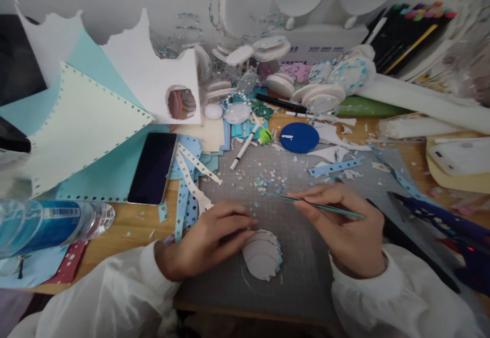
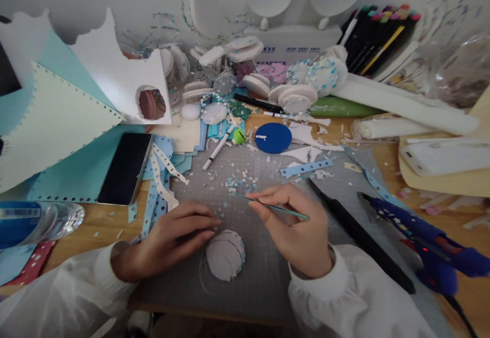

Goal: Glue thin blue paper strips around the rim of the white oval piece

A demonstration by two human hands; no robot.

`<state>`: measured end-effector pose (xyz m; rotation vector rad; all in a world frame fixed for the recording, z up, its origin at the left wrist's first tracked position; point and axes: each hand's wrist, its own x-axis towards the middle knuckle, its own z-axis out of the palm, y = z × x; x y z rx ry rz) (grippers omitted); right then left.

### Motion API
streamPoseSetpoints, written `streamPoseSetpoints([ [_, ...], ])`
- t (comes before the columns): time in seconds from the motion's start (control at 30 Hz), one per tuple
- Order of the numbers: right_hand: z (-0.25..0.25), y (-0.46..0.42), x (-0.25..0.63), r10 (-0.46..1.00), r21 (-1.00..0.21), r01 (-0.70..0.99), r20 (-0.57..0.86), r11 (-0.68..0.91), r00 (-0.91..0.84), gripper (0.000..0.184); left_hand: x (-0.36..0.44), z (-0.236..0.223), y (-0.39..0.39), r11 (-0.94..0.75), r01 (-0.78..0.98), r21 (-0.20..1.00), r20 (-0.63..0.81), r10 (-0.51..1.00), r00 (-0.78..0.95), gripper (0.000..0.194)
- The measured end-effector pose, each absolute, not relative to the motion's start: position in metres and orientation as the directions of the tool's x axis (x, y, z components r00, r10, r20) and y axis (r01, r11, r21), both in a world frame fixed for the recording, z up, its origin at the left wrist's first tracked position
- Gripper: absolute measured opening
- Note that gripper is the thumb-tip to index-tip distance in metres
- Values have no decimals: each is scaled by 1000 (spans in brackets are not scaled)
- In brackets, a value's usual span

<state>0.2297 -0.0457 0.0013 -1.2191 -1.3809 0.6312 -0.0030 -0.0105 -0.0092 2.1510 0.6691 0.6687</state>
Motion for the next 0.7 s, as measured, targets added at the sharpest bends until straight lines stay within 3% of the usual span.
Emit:
streamPoseSetpoints([
  [0.13, 6, -50, 223, 911, -913, 172, 393, 370, 124, 22, -2, -7, -11, -349, 232, 908, 146, 782, 606, 17],
  [0.3, 4, -56, 213, 927, -921, 135, 373, 366, 30, 26, -1, -7, -12, -168, 103, 980, 79, 815, 575, 16],
  [0.5, 1, -59, 209, 952, -946, 112, 305, 304, -8, 24, 1, -4, -12, -163, 83, 983, 90, 826, 556, 5],
  [0.7, 4, -58, 210, 960, -964, 16, 266, 265, 88, 23, 0, -1, -11, -153, 60, 986, 94, 823, 561, 8],
])
